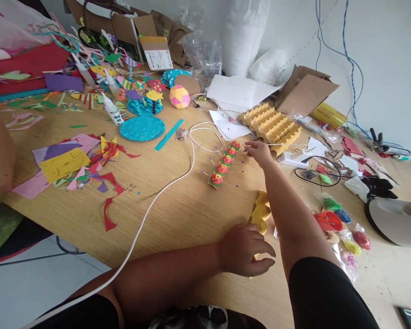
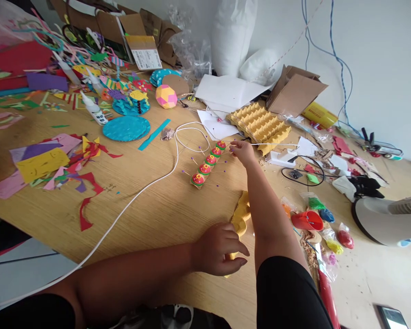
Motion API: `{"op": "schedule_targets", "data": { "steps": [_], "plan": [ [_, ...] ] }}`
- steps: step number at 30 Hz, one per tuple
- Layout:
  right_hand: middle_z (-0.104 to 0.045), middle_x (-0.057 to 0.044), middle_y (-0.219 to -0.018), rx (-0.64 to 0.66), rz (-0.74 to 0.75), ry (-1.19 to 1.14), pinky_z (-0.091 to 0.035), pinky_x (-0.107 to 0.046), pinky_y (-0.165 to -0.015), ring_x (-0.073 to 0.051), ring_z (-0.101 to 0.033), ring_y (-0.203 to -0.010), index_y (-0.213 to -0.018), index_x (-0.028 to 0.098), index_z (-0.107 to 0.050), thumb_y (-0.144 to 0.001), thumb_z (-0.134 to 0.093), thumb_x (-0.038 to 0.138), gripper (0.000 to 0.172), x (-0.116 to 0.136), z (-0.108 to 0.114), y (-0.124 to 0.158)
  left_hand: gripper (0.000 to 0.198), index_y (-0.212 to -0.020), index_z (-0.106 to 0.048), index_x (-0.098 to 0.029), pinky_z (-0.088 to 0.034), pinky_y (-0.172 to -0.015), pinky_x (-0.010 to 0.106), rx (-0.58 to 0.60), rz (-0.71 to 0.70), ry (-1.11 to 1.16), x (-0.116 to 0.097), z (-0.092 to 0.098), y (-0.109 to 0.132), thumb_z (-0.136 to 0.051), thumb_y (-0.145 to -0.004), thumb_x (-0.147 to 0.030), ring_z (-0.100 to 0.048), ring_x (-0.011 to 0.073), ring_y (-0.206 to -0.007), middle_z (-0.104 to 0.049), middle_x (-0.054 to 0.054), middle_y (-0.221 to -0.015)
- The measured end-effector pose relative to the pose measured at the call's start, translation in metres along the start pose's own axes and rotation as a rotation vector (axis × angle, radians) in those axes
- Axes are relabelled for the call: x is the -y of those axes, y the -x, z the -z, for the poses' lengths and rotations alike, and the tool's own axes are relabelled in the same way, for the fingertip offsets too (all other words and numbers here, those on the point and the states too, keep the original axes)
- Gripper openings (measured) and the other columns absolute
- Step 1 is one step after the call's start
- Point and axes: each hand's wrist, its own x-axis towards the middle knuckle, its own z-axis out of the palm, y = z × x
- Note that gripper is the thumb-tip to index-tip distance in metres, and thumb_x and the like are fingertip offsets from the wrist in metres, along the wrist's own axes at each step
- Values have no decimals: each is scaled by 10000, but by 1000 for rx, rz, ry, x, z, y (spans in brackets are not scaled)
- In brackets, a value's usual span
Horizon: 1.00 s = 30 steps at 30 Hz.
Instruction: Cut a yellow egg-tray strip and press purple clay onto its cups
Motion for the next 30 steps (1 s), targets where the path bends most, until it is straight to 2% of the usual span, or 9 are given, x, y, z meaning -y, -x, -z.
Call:
{"op": "schedule_targets", "data": {
  "steps": [9,14,17,19,22,24,26,30],
  "plan": [
    [-741,-44,-710,108,-151,-28,-589,-225,-634,-87,-643,-568,-928,125,-731,-786,-776,90,154,23,15,13,201,-879,-761,-207,-477,-657,315,-47,-3,29,-1,0,1,-662,-835,-376,-591,175,-665,-641,17,-607],
    [-738,-56,-695,141,-161,272,-567,-248,-599,-114,-652,-547,-810,125,-728,-767,-785,101,75,38,28,32,189,-881,-758,-202,-483,-675,323,-35,-9,14,-1,1,1,-668,-841,-364,-608,180,-683,-651,15,-620],
    [-725,-39,-643,138,-113,489,-523,-261,-581,-142,-651,-532,-777,142,-737,-755,-770,108,52,51,35,57,191,-891,-758,-196,-492,-688,329,-5,-16,7,-1,2,1,-680,-841,-363,-609,182,-684,-657,17,-627],
    [-723,-36,-625,132,-10,718,-507,-280,-607,-173,-668,-577,-820,167,-768,-795,-722,153,54,61,41,85,191,-893,-760,-196,-496,-699,332,9,-13,8,-1,2,1,-686,-839,-364,-609,183,-688,-661,17,-631],
    [-781,-72,-799,79,159,911,-509,-329,-661,-240,-712,-732,-877,209,-802,-858,-652,263,161,79,56,146,186,-898,-761,-193,-495,-721,328,25,-14,5,-2,3,1,-692,-840,-356,-609,179,-698,-672,17,-650],
    [-792,-67,-871,39,236,910,-514,-341,-660,-244,-716,-745,-970,251,-804,-893,-605,343,232,89,70,197,183,-906,-759,-198,-486,-719,324,41,-6,-17,-3,3,2,-692,-842,-356,-611,181,-711,-679,20,-666],
    [-791,-55,-917,-52,252,858,-521,-347,-633,-230,-712,-701,-1035,296,-790,-901,-599,410,260,96,85,251,185,-910,-755,-208,-471,-707,322,42,-7,-31,-2,4,2,-675,-851,-364,-607,183,-713,-685,22,-679],
    [-757,-54,-1105,-355,232,720,-536,-337,-582,-228,-724,-784,-1119,364,-750,-922,-590,459,272,91,112,348,175,-899,-738,-199,-459,-727,324,33,-52,1,-2,6,2,-625,-876,-332,-585,166,-686,-680,17,-681]
  ]
}}
